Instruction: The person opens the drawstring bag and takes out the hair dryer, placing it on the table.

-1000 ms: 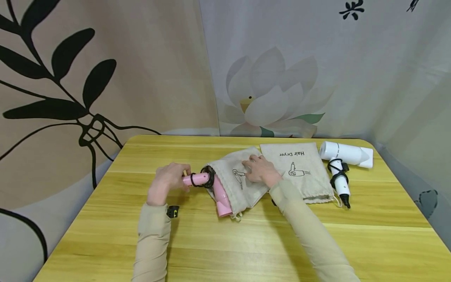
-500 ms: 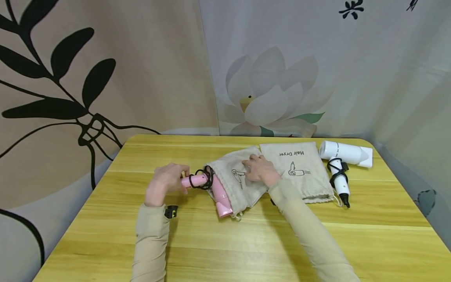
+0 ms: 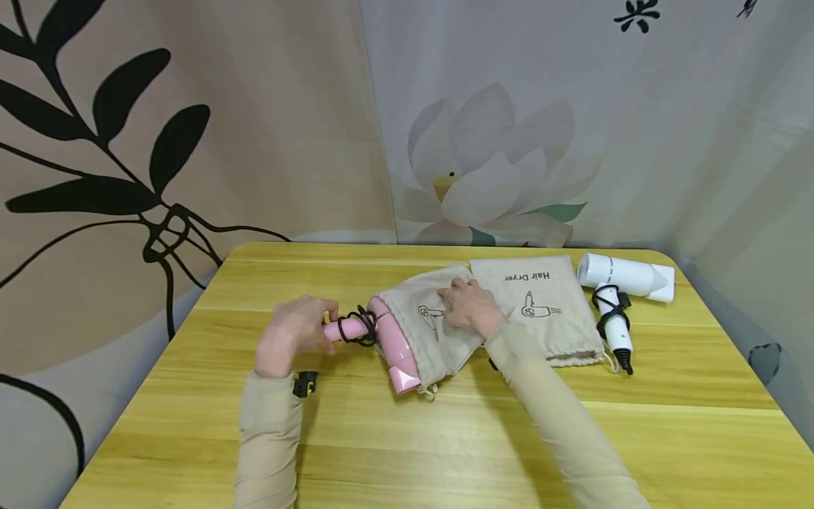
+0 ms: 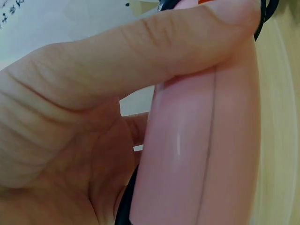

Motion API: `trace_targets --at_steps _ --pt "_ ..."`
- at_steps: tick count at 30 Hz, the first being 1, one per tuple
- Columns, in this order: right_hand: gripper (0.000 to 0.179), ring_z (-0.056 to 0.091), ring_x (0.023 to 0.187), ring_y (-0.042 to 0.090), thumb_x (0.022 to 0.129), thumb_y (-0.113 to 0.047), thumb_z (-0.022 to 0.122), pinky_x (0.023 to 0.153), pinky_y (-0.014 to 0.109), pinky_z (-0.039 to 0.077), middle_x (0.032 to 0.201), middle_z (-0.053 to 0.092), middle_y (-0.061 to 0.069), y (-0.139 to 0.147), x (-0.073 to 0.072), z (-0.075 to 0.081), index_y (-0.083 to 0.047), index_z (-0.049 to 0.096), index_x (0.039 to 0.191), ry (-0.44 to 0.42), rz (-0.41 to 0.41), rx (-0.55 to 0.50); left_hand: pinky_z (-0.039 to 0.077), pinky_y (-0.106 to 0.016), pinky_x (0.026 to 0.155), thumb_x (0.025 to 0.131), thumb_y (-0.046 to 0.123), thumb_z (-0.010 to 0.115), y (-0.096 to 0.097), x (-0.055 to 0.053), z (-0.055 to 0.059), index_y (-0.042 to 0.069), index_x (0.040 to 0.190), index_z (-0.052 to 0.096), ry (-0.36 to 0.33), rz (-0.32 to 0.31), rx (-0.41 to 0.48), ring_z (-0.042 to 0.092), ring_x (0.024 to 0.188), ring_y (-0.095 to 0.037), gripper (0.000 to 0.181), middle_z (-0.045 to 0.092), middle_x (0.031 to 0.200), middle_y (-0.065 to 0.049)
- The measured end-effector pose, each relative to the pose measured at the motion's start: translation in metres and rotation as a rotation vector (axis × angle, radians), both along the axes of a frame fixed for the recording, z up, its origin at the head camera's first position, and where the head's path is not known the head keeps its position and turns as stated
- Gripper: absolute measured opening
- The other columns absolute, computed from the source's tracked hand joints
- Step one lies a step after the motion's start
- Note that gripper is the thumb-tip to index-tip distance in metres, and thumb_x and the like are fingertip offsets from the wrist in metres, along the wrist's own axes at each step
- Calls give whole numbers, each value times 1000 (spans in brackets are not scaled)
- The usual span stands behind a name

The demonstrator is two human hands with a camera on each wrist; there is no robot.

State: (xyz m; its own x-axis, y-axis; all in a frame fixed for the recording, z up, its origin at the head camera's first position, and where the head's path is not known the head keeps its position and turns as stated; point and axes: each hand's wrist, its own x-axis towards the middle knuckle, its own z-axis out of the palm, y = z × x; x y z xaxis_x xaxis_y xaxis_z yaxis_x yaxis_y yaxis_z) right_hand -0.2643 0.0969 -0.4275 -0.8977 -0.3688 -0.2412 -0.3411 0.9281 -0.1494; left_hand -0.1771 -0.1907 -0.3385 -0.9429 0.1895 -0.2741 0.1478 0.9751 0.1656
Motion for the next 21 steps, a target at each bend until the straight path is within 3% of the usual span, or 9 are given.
trace_targets --at_steps 12,21 --pt "57 37 133 37 89 -31 53 95 57 45 151 34 9 0 0 0 -26 39 145 -2 4 -5 41 -34 65 61 22 87 -3 6 5 18 91 61 21 -4 10 53 75 -18 40 62 84 -2" --pt "57 36 135 36 90 -31 52 98 57 44 152 33 8 0 0 1 -26 39 145 -1 -1 -8 39 -32 61 61 23 87 -10 7 5 18 91 60 -1 3 36 52 73 -17 41 59 80 -1"
